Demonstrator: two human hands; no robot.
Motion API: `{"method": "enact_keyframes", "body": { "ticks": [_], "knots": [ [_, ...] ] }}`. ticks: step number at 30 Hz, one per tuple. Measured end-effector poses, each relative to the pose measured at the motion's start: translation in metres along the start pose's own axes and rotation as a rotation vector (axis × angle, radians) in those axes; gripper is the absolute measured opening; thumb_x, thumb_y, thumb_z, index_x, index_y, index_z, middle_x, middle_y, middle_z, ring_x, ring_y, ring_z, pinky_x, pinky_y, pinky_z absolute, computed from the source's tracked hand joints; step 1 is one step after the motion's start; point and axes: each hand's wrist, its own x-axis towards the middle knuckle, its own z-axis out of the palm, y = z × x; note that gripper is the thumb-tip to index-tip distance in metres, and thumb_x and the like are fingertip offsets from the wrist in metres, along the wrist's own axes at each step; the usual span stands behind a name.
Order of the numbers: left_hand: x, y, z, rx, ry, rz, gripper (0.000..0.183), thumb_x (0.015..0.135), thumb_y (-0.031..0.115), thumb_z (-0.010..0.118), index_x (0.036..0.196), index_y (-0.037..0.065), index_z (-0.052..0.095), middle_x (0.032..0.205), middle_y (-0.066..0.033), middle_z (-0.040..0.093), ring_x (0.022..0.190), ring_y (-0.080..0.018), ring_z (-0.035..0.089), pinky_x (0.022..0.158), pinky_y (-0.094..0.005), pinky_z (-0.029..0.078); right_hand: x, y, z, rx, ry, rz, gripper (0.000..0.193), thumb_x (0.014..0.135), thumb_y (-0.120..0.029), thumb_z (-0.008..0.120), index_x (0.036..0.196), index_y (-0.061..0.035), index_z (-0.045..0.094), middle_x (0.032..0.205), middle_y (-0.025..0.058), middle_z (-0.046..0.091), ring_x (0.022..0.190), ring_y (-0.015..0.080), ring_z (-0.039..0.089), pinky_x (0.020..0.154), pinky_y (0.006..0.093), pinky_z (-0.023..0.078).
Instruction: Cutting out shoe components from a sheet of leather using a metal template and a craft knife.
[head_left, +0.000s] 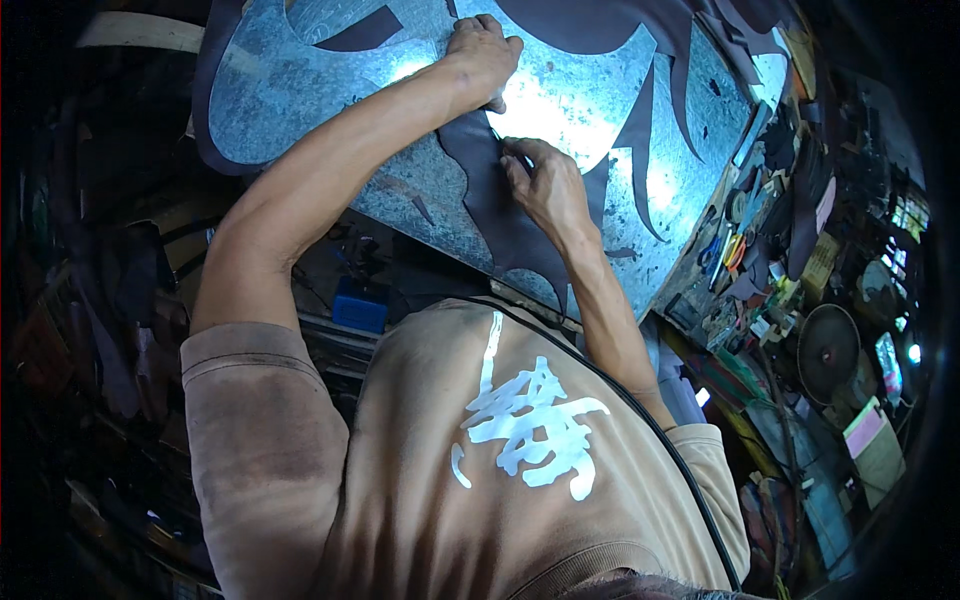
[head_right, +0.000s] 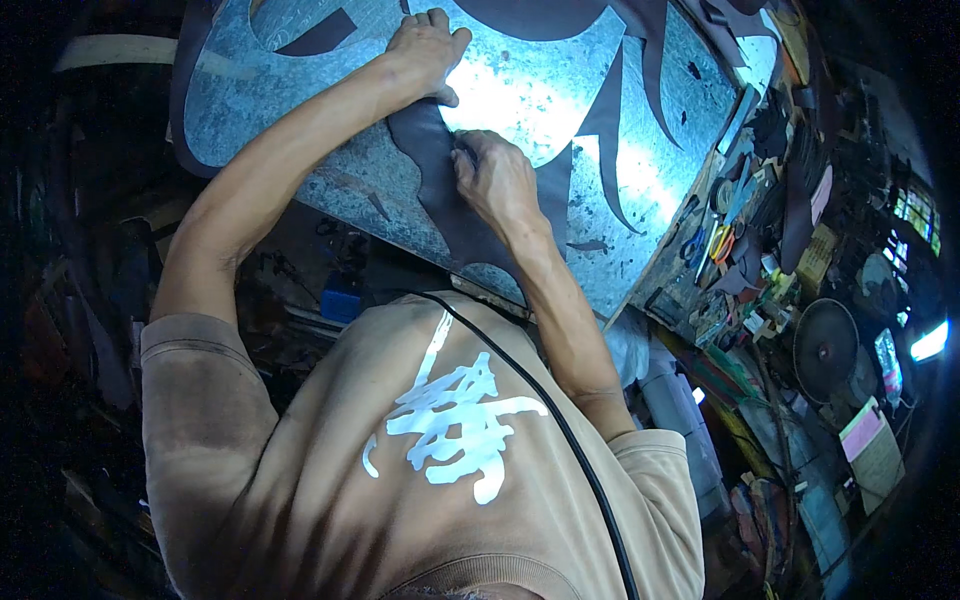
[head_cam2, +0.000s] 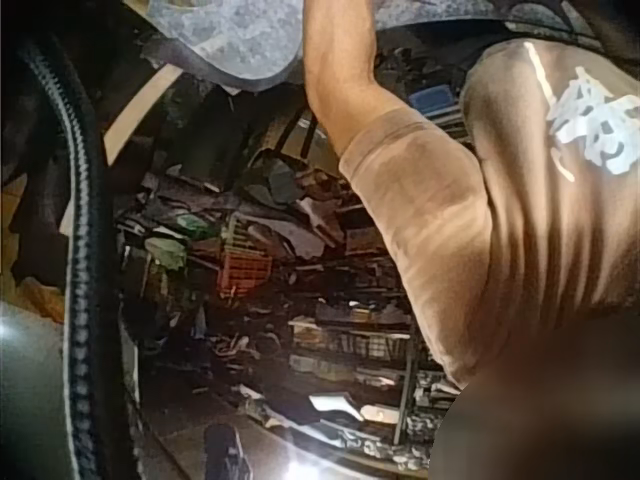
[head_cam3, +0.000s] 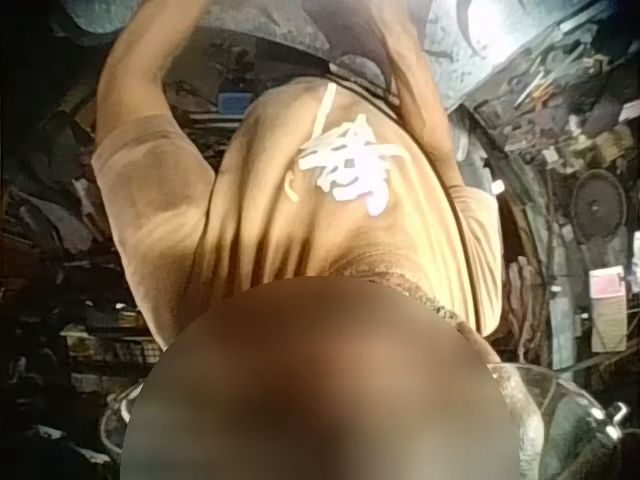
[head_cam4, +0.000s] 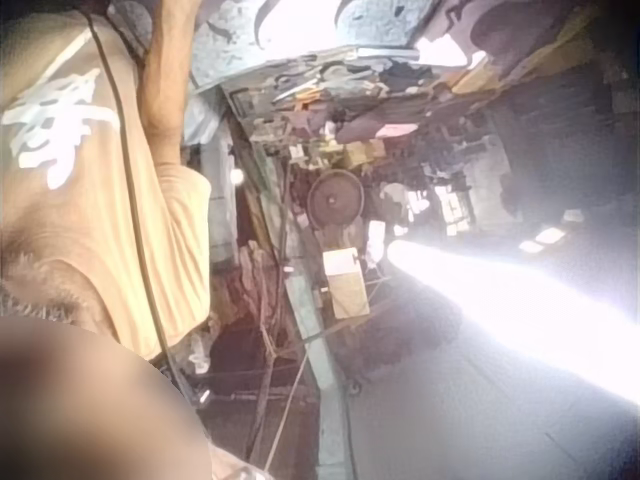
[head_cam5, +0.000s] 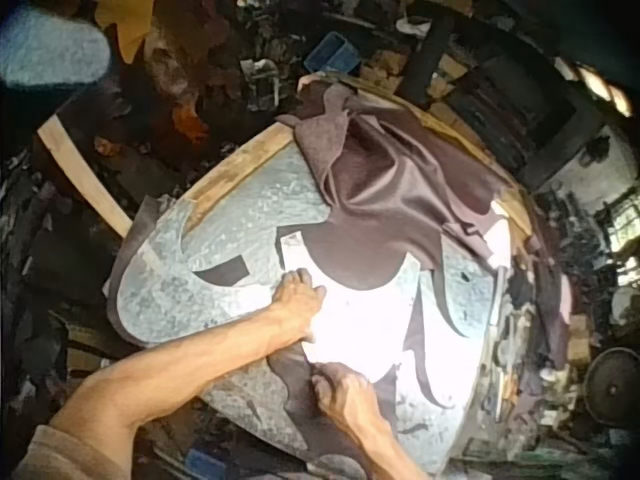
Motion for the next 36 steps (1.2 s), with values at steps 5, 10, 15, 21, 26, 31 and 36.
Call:
{"method": "enact_keyframes", "body": {
  "ticks": [5, 10, 15, 21, 26, 31, 36],
  "knots": [
    [0.008, -0.003, 0.0, 0.031, -0.053, -0.006, 0.096, 0.061, 0.057, 0.082, 0.132, 0.001, 0.048, 0.133, -0.0309, 0.047, 0.123, -0.0413, 0.049, 0.099, -0.0472, 0.039, -0.018, 0.016, -0.01, -0.052, -0.03, 0.002, 0.024, 0.085, -0.015, 0.062, 0.105, -0.0045, 0.07, 0.1, 0.0192, 0.068, 0.088, 0.0383, 0.066, 0.079, 0.0455, 0.052],
    [0.001, 0.0, 0.0, -0.007, 0.013, -0.035, 0.084, 0.055, 0.047, 0.087, 0.119, 0.004, 0.054, 0.118, -0.0249, 0.053, 0.112, -0.0342, 0.052, 0.092, -0.043, 0.043, -0.028, 0.029, -0.021, -0.123, -0.059, -0.026, 0.023, 0.086, -0.015, 0.062, 0.105, -0.0065, 0.071, 0.104, 0.0142, 0.068, 0.087, 0.036, 0.067, 0.078, 0.0445, 0.053],
    [0.004, 0.018, 0.007, 0.097, -0.04, -0.038, 0.097, 0.058, 0.051, 0.087, 0.133, 0.004, 0.048, 0.132, -0.0311, 0.049, 0.122, -0.0426, 0.051, 0.093, -0.0475, 0.044, -0.029, 0.038, -0.021, -0.12, -0.034, -0.089, 0.023, 0.086, -0.014, 0.061, 0.104, -0.0077, 0.071, 0.104, 0.0133, 0.068, 0.087, 0.0354, 0.067, 0.078, 0.0445, 0.053],
    [-0.008, 0.085, 0.001, 0.13, -0.098, -0.121, 0.11, 0.06, 0.061, 0.082, 0.144, 0.007, 0.034, 0.134, -0.0378, 0.043, 0.114, -0.0449, 0.057, 0.089, -0.0527, 0.048, -0.029, 0.04, -0.023, -0.125, -0.042, -0.113, 0.023, 0.086, -0.013, 0.061, 0.105, -0.0079, 0.071, 0.106, 0.013, 0.068, 0.089, 0.0355, 0.066, 0.078, 0.0437, 0.053],
    [-0.01, 0.082, 0.005, 0.125, -0.096, -0.149, 0.112, 0.061, 0.062, 0.081, 0.145, 0.007, 0.032, 0.136, -0.0392, 0.041, 0.11, -0.0467, 0.059, 0.089, -0.0531, 0.048, -0.03, 0.054, -0.031, -0.138, -0.074, -0.163, 0.021, 0.085, -0.014, 0.061, 0.104, -0.0099, 0.071, 0.106, 0.0123, 0.068, 0.085, 0.0356, 0.067, 0.074, 0.0457, 0.053],
    [-0.013, 0.086, 0.001, 0.098, -0.115, -0.16, 0.11, 0.062, 0.059, 0.083, 0.146, 0.01, 0.032, 0.137, -0.0373, 0.04, 0.108, -0.0494, 0.059, 0.09, -0.0507, 0.048, -0.03, 0.067, -0.05, -0.19, -0.139, -0.182, 0.022, 0.085, -0.013, 0.063, 0.105, -0.0119, 0.072, 0.11, 0.0119, 0.067, 0.089, 0.034, 0.068, 0.077, 0.0428, 0.056],
    [-0.013, 0.087, 0.001, 0.08, -0.109, -0.181, 0.108, 0.062, 0.055, 0.084, 0.146, 0.011, 0.032, 0.138, -0.0367, 0.039, 0.109, -0.0507, 0.058, 0.091, -0.0497, 0.048, -0.022, 0.082, -0.066, -0.218, -0.188, -0.228, 0.023, 0.085, -0.013, 0.064, 0.106, -0.0135, 0.073, 0.116, 0.0118, 0.066, 0.093, 0.0336, 0.068, 0.08, 0.0415, 0.056]
  ]
}}
